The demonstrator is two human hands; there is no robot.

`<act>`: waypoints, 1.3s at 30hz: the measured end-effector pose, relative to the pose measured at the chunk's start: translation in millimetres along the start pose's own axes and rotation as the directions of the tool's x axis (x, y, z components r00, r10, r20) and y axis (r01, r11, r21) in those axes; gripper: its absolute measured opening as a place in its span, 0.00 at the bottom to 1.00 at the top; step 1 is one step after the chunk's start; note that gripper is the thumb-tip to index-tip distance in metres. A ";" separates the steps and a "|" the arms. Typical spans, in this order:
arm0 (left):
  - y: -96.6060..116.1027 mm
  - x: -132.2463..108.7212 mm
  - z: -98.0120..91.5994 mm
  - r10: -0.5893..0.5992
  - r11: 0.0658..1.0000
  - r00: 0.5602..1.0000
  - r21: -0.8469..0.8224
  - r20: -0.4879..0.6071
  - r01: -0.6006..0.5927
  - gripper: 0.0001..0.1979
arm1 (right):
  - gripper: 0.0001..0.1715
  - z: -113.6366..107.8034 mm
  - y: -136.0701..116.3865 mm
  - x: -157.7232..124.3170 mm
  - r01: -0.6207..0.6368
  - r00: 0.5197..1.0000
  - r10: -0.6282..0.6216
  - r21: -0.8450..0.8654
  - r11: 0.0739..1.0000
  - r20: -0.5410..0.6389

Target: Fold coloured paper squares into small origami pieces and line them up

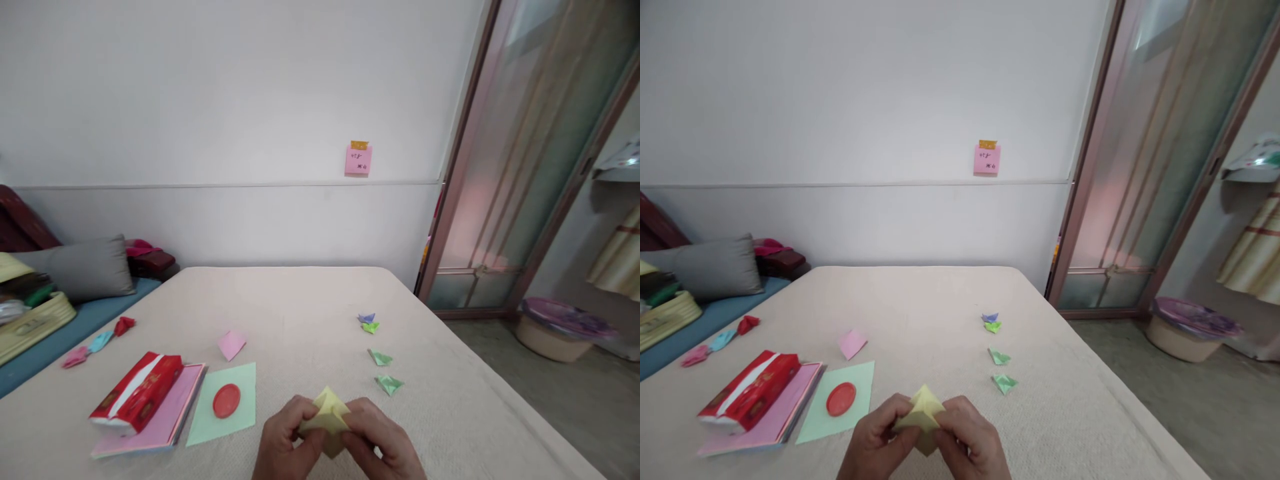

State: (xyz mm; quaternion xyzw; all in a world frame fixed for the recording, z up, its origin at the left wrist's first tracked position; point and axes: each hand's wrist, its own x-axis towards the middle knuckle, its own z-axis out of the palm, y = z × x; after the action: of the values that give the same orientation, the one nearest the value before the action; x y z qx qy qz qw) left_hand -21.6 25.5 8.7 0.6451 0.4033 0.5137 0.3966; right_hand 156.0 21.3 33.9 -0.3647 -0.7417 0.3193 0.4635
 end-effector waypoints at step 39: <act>4.6 5.1 -3.4 -0.174 0.952 0.970 -0.222 0.170 0.210 0.09 | 0.06 10.2 13.1 2.3 -0.534 0.842 0.512 0.394 0.749 0.168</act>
State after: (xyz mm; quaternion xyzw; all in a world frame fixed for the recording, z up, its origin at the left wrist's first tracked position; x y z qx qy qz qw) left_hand -23.6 28.9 15.2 0.5866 0.3691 0.4680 0.5484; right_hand 149.1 28.8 20.6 -0.4395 -0.5332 0.5987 0.4052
